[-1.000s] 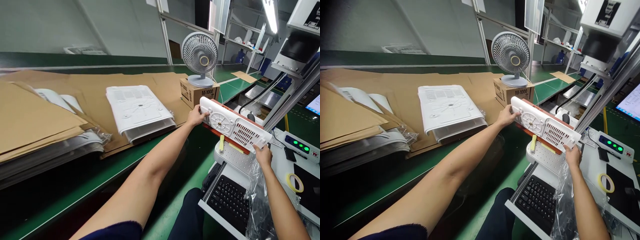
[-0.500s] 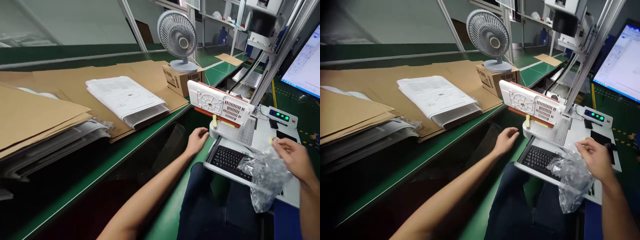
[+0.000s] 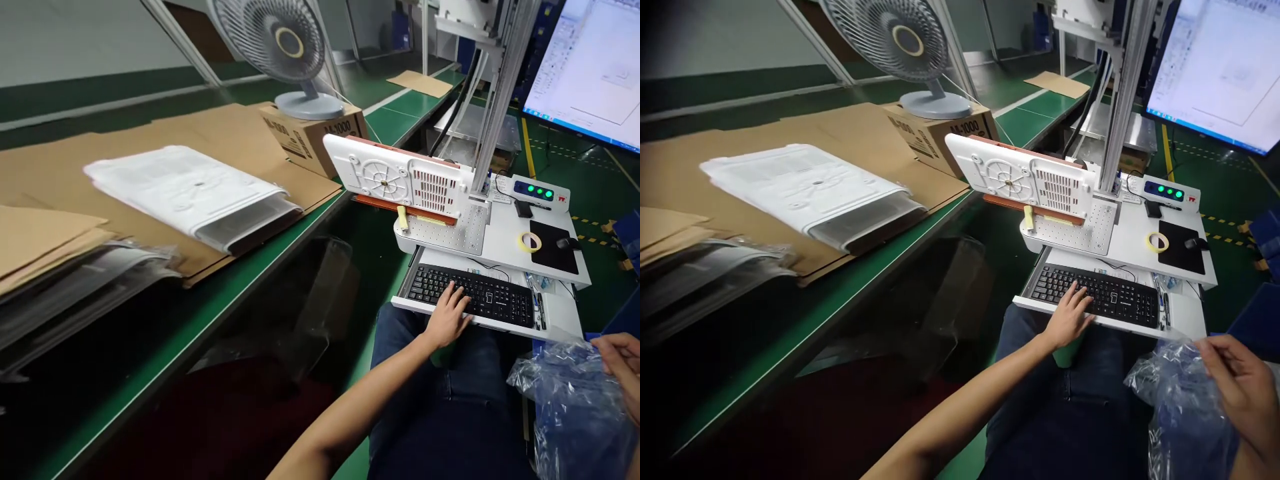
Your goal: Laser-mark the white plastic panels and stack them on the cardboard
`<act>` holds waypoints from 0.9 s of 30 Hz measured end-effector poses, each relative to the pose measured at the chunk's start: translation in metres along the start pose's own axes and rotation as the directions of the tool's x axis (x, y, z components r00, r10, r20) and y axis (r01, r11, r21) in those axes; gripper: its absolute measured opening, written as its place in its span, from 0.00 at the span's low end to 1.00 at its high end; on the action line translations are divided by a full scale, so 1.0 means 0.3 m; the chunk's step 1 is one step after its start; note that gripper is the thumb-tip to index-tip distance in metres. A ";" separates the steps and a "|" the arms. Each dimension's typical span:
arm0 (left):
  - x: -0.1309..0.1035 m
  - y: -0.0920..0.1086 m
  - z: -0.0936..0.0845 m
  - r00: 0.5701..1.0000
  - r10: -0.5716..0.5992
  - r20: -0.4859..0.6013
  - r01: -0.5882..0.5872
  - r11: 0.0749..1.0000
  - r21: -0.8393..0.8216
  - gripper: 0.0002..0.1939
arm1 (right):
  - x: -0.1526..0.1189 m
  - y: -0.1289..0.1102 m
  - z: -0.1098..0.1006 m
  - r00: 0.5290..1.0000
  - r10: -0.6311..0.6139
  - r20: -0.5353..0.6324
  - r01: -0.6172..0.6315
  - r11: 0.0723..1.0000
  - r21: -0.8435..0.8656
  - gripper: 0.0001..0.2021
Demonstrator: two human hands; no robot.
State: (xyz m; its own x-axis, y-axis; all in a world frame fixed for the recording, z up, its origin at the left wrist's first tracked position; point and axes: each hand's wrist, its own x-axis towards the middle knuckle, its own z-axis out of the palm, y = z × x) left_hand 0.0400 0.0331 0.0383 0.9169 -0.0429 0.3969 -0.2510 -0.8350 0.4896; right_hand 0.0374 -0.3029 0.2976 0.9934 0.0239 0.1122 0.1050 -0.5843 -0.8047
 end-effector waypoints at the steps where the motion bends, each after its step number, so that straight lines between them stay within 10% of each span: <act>1: 0.009 0.006 0.018 1.000 0.013 0.023 -0.014 1.000 0.017 0.28 | 0.002 0.029 0.016 1.000 -0.005 0.025 0.005 1.000 0.006 0.19; 12: 0.025 0.005 0.061 0.992 -0.003 0.129 0.000 1.000 0.019 0.28 | 0.109 0.135 0.099 0.984 -0.040 0.172 0.021 0.994 0.112 0.19; 27: 0.224 0.169 0.153 0.937 0.138 0.320 -0.154 0.988 0.025 0.40 | 0.145 0.128 0.165 0.954 -0.032 0.298 0.010 0.997 0.076 0.19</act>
State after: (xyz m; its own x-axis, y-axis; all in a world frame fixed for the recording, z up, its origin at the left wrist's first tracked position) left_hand 0.1031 -0.0373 0.0543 0.9242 -0.3307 0.1912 -0.3811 -0.8321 0.4030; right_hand 0.0869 -0.2842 0.2427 0.9582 0.2831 -0.0403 0.1182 -0.5204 -0.8457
